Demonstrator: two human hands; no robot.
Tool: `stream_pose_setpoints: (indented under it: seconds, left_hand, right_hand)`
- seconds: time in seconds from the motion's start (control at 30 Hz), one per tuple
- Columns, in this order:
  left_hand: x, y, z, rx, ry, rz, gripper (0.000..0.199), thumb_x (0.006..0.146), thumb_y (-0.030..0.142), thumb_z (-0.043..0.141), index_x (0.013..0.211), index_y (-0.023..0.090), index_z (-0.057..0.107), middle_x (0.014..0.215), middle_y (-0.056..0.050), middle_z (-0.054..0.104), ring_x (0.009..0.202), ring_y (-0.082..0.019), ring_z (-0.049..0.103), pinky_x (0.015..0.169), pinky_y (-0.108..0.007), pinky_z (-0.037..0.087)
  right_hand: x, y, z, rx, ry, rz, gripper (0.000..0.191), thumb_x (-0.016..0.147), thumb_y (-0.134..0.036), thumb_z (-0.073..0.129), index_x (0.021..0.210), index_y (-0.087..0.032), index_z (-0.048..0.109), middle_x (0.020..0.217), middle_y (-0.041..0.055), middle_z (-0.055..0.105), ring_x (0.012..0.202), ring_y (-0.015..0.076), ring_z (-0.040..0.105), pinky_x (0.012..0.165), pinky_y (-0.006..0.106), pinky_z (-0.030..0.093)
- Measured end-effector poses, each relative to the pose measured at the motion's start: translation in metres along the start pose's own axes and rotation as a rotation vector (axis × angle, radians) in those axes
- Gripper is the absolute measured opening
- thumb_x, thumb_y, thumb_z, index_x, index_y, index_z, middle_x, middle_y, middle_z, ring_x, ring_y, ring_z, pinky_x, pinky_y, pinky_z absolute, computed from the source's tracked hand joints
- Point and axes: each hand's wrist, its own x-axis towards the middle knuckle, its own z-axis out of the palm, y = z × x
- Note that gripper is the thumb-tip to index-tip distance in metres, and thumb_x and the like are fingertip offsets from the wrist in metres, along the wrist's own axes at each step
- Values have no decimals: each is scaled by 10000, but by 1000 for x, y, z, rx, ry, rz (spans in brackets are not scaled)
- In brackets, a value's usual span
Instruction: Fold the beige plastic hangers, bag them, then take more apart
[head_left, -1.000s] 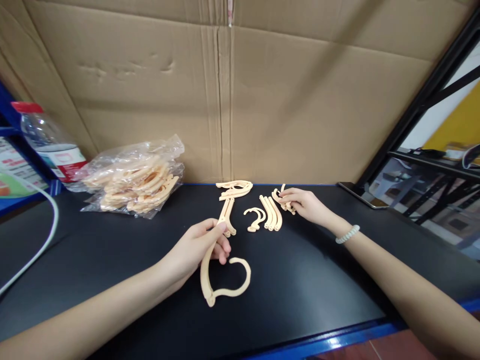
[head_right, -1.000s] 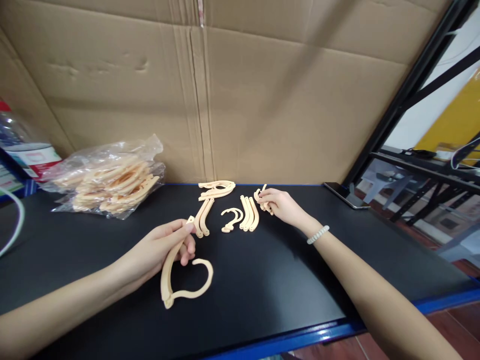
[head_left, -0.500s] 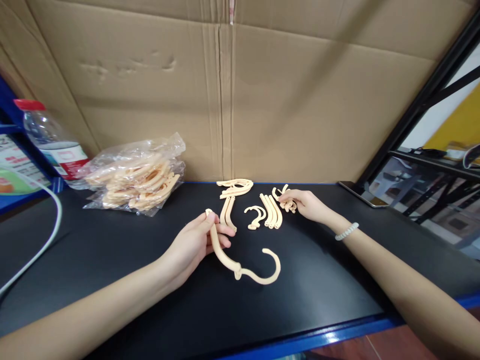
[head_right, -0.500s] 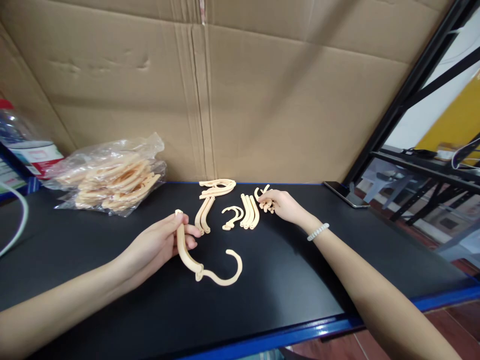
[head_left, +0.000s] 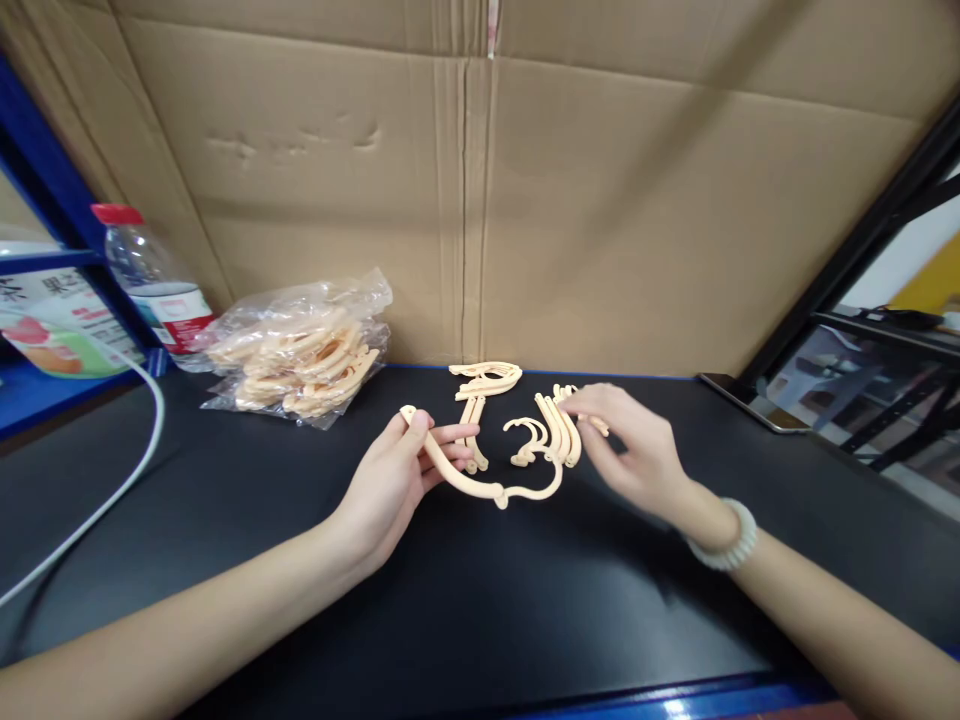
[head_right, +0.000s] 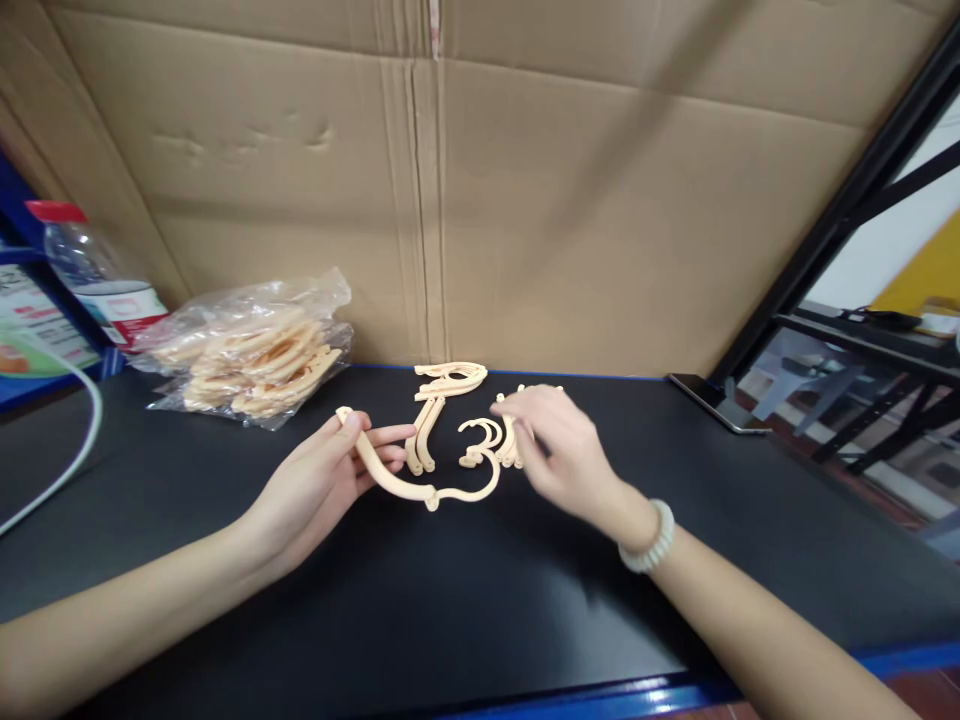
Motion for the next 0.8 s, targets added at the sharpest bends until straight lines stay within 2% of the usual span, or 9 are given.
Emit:
stream_pose_setpoints:
  seconds: [0.1,0.2,0.3,0.4,0.47,0.57,0.67,0.73,0.8]
  left_hand:
    - [0,-3,1,-27,-16,23,205,1008,234,383,807,207,414,997,-90,754,770,-142,706,851,-372,551]
    - [-2,-6,2,-36,-43,13,211,1015,279,376,821,206,415,1018,-102,751,781,-150,710,871,-398,547]
    - [-5,-10,2,16,-100,42,206,1000,326,411,833,206,416,1049,-113,740,831,-176,714,891,-427,537]
    - [-2,-15,-3,183,-149,145,172,977,378,443,961,207,439,1170,-124,683,909,-207,698,859,-447,551]
    - [2,-18,-8,402,-125,331,266,962,375,468,1175,225,415,1348,-135,557,1063,-227,641,884,-447,542]
    - [8,-18,-15,845,-35,781,503,923,278,540,1379,247,329,1508,-132,356,1330,-263,424,1052,-484,413]
    - [4,-12,-17,1233,-143,1121,331,895,192,572,1220,231,524,1350,-98,559,1317,-284,439,1133,-575,237]
    - [-2,-8,-16,1389,-213,1253,145,877,180,600,1010,233,617,1201,-52,671,1254,-300,503,1136,-645,118]
    - [-9,-6,-13,1461,-203,1360,86,859,172,628,925,226,637,1145,-35,705,1223,-317,526,1120,-684,40]
  right_hand:
    - [-4,-36,7,38,-226,-183,323,889,-96,506,1194,-184,566,1083,80,691,1010,207,644,1125,518,312]
    - [-10,-43,15,32,-373,-167,400,912,-288,583,1272,-132,510,1046,100,684,971,213,642,1135,541,264]
    - [-13,-31,20,56,-401,-74,363,898,-439,605,1130,-160,591,824,35,673,800,187,639,1092,538,290]
    - [-14,-23,23,75,-386,-12,196,931,-371,571,906,-186,630,739,4,637,712,150,594,1013,449,353]
    - [-14,-25,23,52,-371,-26,182,935,-329,556,857,-185,636,709,1,612,685,143,562,966,411,367]
    - [-14,-33,22,8,-362,-80,189,931,-325,548,859,-186,653,660,-5,569,686,152,539,949,401,354]
    - [-15,-38,22,-24,-350,-117,213,943,-320,525,846,-184,656,632,-7,551,679,156,520,950,403,345]
    - [-15,-39,22,-50,-340,-119,228,950,-315,515,830,-178,654,631,-4,553,664,153,507,932,394,350]
    - [-16,-38,22,-68,-328,-91,232,953,-312,518,823,-173,652,633,-2,555,659,150,504,895,377,359]
